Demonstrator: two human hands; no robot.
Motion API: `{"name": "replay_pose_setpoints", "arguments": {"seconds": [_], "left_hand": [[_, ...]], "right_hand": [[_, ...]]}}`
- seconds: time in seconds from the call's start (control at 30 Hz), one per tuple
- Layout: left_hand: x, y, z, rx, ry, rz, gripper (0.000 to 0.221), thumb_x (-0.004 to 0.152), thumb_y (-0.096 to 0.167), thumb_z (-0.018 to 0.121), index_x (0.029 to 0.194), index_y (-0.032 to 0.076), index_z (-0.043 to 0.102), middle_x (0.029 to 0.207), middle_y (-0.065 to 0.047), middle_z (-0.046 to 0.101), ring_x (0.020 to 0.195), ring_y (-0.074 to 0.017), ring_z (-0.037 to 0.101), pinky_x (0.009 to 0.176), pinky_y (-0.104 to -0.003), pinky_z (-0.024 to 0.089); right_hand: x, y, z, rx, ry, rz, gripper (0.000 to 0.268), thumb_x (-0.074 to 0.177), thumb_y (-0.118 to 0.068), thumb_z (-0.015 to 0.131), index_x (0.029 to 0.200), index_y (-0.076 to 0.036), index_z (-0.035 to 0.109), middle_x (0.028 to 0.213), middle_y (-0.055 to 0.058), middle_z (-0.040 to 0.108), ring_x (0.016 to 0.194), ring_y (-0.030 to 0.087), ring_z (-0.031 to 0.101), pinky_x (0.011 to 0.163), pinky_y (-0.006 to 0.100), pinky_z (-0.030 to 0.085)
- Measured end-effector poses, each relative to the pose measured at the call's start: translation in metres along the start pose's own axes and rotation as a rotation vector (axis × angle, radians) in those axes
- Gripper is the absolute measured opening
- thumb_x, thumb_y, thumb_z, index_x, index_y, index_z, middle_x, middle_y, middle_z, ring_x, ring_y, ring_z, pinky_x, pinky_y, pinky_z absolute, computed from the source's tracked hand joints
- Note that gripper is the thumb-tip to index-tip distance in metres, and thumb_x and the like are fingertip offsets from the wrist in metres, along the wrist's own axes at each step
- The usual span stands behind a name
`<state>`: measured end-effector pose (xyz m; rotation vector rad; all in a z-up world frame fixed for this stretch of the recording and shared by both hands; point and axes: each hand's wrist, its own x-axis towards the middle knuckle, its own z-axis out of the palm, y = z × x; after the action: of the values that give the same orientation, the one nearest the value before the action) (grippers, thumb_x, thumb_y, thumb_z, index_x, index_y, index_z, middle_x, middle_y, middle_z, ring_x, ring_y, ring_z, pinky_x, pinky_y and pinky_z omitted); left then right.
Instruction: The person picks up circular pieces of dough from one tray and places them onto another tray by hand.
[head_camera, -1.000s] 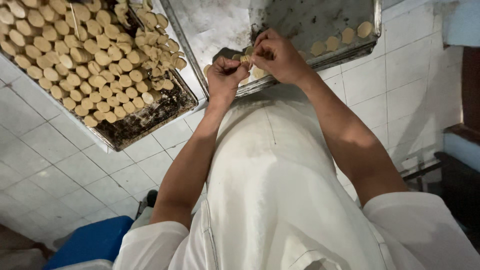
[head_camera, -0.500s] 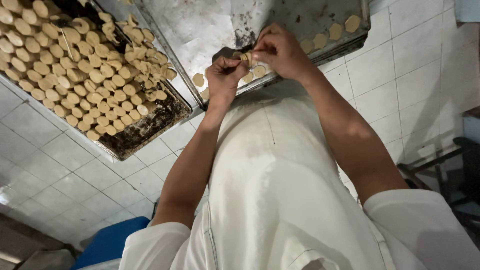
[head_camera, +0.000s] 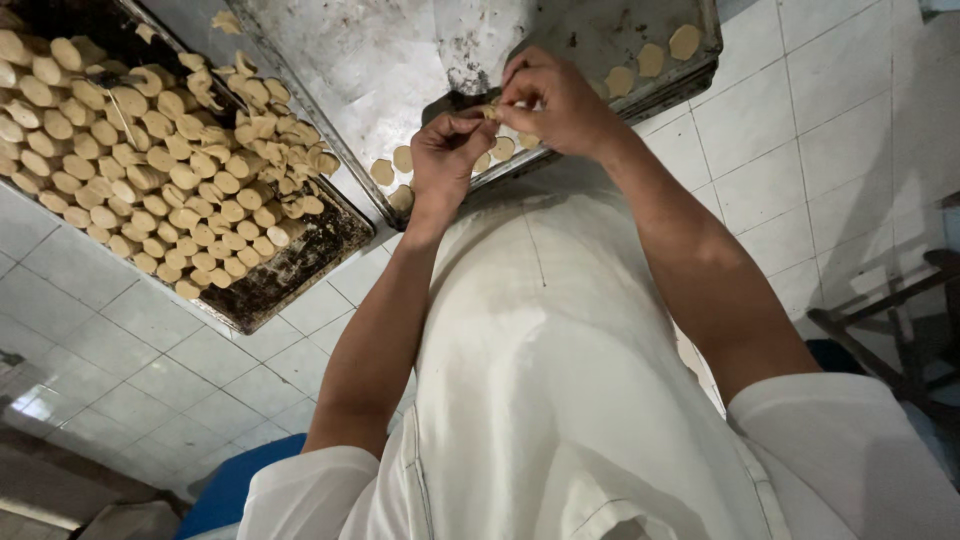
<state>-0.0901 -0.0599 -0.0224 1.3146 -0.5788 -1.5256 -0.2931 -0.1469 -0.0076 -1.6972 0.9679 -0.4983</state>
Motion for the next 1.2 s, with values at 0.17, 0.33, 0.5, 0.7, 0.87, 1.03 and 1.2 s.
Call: {"name": "replay_pose_setpoints", "arguments": {"seconds": [0.17,0.33,0.5,0.7,0.87,1.03,1.2], "left_hand": [[0.009,-0.003,0.001,0.033,0.067,-0.046,0.005,0.091,-0.003,0.076,0.091,-0.003,0.071,0.096,-0.012,0.077,0.087,-0.0142,0.074,0.081,-0.029,0.063],[0.008,0.001,0.006,0.155,0.008,0.020,0.006,0.093,-0.005,0.075,0.094,-0.005,0.069,0.105,-0.015,0.076,0.091,-0.0150,0.071,0.083,-0.029,0.061],[0.002,0.023,0.006,-0.033,0.041,0.070,0.016,0.094,-0.004,0.068,0.109,-0.001,0.063,0.107,-0.013,0.073,0.097,-0.0196,0.077,0.080,-0.032,0.067],[-0.007,0.029,-0.011,0.068,-0.023,-0.134,0.021,0.100,0.006,0.063,0.119,-0.003,0.067,0.100,-0.011,0.074,0.084,-0.0170,0.076,0.070,-0.029,0.066],[-0.016,0.009,-0.012,0.010,-0.050,-0.107,0.020,0.101,0.008,0.072,0.116,-0.006,0.071,0.088,-0.009,0.073,0.073,-0.0141,0.069,0.064,-0.026,0.060],[-0.018,0.012,-0.014,0.069,-0.037,-0.094,0.019,0.102,0.013,0.068,0.108,-0.005,0.071,0.088,-0.006,0.073,0.077,-0.0120,0.073,0.063,-0.025,0.061],[-0.022,0.024,-0.019,0.175,-0.045,-0.104,0.017,0.101,0.012,0.066,0.108,-0.003,0.071,0.092,-0.005,0.073,0.078,-0.0111,0.073,0.063,-0.024,0.062]], "right_hand": [[-0.008,0.002,-0.021,-0.420,0.136,0.066,0.025,0.092,-0.017,0.087,0.088,-0.003,0.067,0.112,0.010,0.059,0.095,0.025,0.063,0.079,0.040,0.055],[-0.014,-0.011,-0.004,-0.568,0.096,-0.089,0.018,0.092,-0.015,0.083,0.089,-0.006,0.068,0.113,0.008,0.058,0.104,0.025,0.061,0.086,0.039,0.055],[-0.020,-0.019,0.009,-0.866,0.066,-0.253,0.008,0.091,-0.014,0.075,0.095,-0.008,0.073,0.114,0.005,0.059,0.110,0.025,0.056,0.090,0.042,0.051],[-0.013,-0.024,0.015,-0.808,0.126,-0.257,0.009,0.091,-0.010,0.074,0.094,-0.003,0.069,0.110,0.008,0.058,0.104,0.028,0.056,0.086,0.042,0.050],[-0.008,-0.031,0.024,-0.050,-0.011,0.065,0.020,0.101,-0.014,0.072,0.092,0.002,0.063,0.108,0.009,0.058,0.082,0.018,0.057,0.069,0.034,0.048],[-0.011,-0.032,0.026,0.103,0.014,0.194,0.022,0.106,-0.019,0.071,0.098,0.001,0.065,0.107,0.005,0.060,0.083,0.010,0.057,0.073,0.028,0.049],[-0.007,-0.031,0.030,0.116,0.021,0.182,0.019,0.105,-0.018,0.072,0.099,-0.001,0.067,0.112,0.004,0.060,0.082,0.010,0.059,0.072,0.028,0.051]]}}
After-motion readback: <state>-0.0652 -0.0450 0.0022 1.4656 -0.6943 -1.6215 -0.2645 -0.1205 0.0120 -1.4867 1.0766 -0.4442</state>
